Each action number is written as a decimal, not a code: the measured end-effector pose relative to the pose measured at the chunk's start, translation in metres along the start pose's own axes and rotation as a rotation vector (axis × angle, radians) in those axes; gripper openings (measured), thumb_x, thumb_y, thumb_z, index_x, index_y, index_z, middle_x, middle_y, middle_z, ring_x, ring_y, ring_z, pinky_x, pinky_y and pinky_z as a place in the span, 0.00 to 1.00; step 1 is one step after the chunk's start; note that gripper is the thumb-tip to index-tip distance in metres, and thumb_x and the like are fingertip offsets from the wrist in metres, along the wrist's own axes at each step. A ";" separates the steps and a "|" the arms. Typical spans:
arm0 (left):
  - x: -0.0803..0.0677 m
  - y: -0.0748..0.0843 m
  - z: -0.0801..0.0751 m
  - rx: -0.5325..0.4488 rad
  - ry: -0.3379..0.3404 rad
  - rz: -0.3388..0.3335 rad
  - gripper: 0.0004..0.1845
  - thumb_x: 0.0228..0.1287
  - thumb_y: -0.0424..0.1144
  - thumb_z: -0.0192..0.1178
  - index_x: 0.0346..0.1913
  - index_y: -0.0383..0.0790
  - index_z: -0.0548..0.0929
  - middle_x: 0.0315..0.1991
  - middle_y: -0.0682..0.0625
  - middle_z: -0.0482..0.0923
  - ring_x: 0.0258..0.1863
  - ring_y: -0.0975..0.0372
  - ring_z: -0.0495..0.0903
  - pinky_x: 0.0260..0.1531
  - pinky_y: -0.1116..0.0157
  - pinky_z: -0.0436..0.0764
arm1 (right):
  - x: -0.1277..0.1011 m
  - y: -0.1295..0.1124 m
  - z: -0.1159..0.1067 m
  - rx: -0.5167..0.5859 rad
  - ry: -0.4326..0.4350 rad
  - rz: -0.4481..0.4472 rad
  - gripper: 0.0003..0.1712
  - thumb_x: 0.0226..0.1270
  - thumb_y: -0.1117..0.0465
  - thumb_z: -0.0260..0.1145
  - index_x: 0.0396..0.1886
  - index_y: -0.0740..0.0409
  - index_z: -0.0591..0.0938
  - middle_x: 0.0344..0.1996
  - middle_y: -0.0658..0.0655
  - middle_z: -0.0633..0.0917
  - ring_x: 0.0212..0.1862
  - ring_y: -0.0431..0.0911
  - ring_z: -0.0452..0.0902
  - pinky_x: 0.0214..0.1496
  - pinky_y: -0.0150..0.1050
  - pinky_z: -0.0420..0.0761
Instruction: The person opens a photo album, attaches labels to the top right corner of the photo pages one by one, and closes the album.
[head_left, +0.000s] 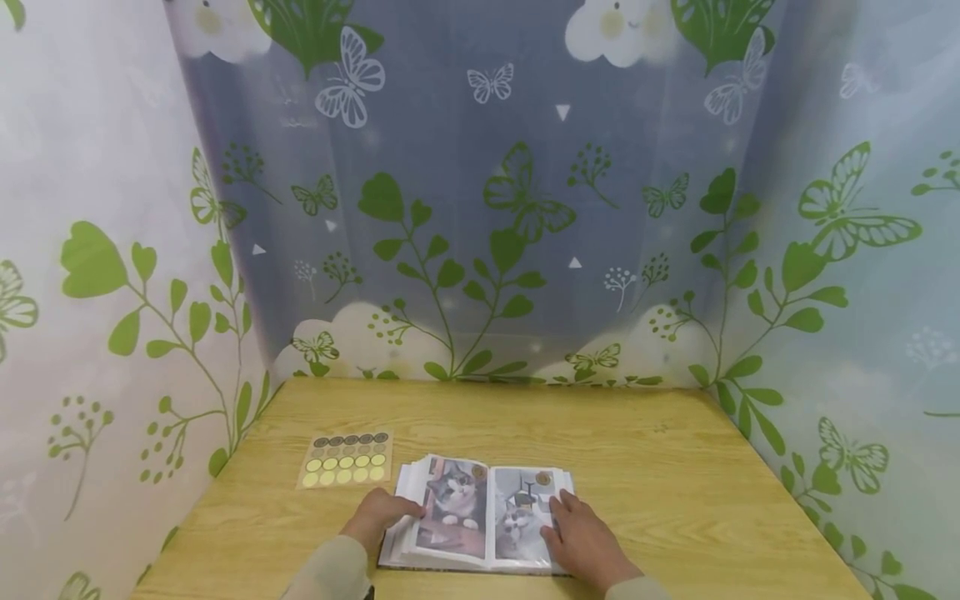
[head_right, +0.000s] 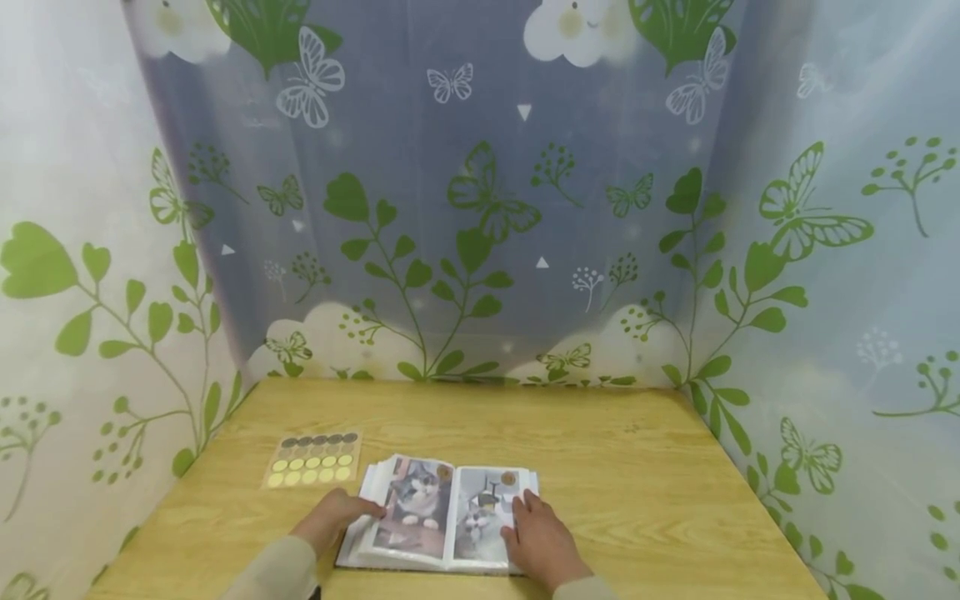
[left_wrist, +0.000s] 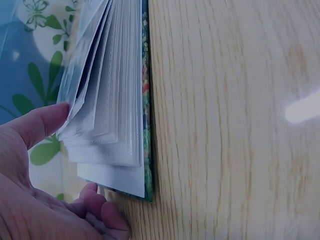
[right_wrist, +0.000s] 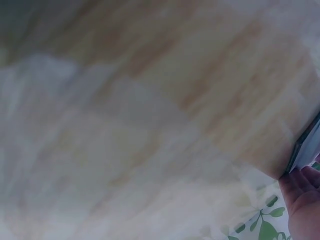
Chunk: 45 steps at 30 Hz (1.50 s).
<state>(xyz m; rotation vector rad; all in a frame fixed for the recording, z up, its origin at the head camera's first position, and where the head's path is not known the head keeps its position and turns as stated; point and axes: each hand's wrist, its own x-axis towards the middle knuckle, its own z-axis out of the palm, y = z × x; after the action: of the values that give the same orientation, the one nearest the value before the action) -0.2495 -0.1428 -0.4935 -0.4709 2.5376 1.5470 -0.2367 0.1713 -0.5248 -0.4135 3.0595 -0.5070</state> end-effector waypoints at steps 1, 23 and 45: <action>0.000 0.000 0.000 0.005 0.004 -0.002 0.45 0.45 0.34 0.72 0.58 0.07 0.61 0.56 0.17 0.66 0.58 0.31 0.68 0.63 0.42 0.67 | 0.000 0.000 0.000 0.000 0.000 0.001 0.32 0.73 0.50 0.59 0.66 0.70 0.73 0.67 0.72 0.69 0.68 0.65 0.64 0.69 0.59 0.65; -0.003 0.012 -0.006 -0.071 0.016 0.069 0.33 0.45 0.30 0.71 0.53 0.15 0.69 0.42 0.30 0.76 0.40 0.44 0.80 0.42 0.51 0.83 | 0.000 -0.004 0.000 0.062 0.044 -0.051 0.31 0.72 0.52 0.60 0.64 0.72 0.73 0.66 0.74 0.69 0.68 0.67 0.64 0.68 0.60 0.65; -0.014 0.055 0.006 -0.024 0.051 0.295 0.34 0.48 0.24 0.66 0.61 0.21 0.67 0.38 0.36 0.77 0.33 0.50 0.81 0.31 0.55 0.86 | 0.007 -0.011 -0.003 0.108 -0.022 -0.110 0.29 0.72 0.56 0.59 0.64 0.73 0.73 0.66 0.73 0.70 0.68 0.66 0.64 0.69 0.61 0.64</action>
<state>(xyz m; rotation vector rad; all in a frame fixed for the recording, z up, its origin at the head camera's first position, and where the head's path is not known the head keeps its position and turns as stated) -0.2547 -0.1117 -0.4465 -0.1435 2.7299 1.6787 -0.2410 0.1599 -0.5183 -0.5814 2.9833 -0.6627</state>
